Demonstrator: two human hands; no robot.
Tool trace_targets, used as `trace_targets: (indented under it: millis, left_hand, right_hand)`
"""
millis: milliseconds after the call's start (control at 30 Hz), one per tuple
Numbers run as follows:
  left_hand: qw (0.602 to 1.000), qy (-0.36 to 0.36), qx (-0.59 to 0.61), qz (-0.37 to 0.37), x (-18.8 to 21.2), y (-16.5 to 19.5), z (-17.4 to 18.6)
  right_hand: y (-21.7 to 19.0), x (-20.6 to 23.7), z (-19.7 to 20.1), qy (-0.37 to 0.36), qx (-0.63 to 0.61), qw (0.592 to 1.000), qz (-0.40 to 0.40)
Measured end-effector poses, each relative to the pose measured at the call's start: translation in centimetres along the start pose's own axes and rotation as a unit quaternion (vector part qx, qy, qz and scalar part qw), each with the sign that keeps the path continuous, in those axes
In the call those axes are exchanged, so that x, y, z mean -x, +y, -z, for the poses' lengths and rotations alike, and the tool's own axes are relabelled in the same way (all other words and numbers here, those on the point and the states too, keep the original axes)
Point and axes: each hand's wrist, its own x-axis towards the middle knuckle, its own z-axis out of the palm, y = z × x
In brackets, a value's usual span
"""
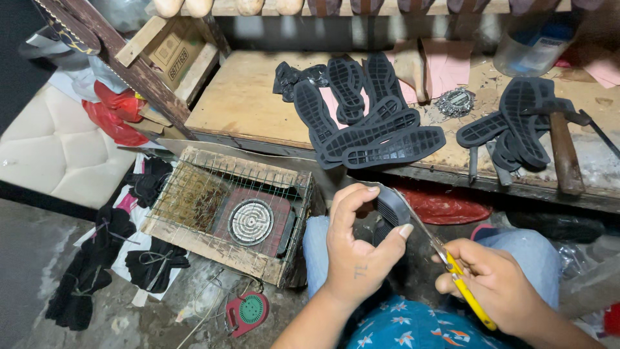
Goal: The person trims the edges of black rubber shoe soles using yellow-handled shears. They hold each sole in one hand and carefully cut along the perimeter, flipping the sole to trim different sides. Trimmed soles are placed on a nearby wooden workbench.
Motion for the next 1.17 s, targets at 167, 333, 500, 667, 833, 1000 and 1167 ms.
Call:
trace_targets:
  millis: [167, 333, 500, 667, 833, 1000, 1167]
  left_hand:
    - [0.996, 0.009, -0.066, -0.060, 0.0, 0.7, -0.1]
    - [0.985, -0.071, -0.077, -0.134, 1.3, 0.3, -0.5]
    - [0.999, -0.041, 0.014, 0.030, 4.5, -0.7, -1.3]
    - [0.722, -0.024, 0.524, 0.450, 4.3, -2.8, -1.6]
    - [0.700, 0.068, 0.618, 0.353, 2.3, -4.1, -0.3]
    - [0.713, 0.083, 0.620, 0.318, 1.3, -4.4, 1.2]
    - [0.723, 0.092, 0.613, 0.306, 0.8, -4.0, 1.3]
  right_hand:
    - [-0.9, -0.7, -0.9, 0.024, -0.230, 0.971, 0.067]
    - [-5.1, -0.7, -0.8, 0.101, -0.230, 0.955, 0.155]
    - [-7.9, -1.0, -1.7, 0.213, -0.252, 0.930, 0.160]
    - [-7.2, -0.4, -2.6, 0.175, -0.258, 0.941, 0.133]
    - [-5.9, -0.9, -2.8, 0.034, -0.249, 0.955, 0.159]
    - [-5.7, 0.0, -1.6, 0.106, 0.036, 0.975, 0.190]
    - [-6.5, 0.5, -1.2, 0.181, 0.195, 0.920, 0.286]
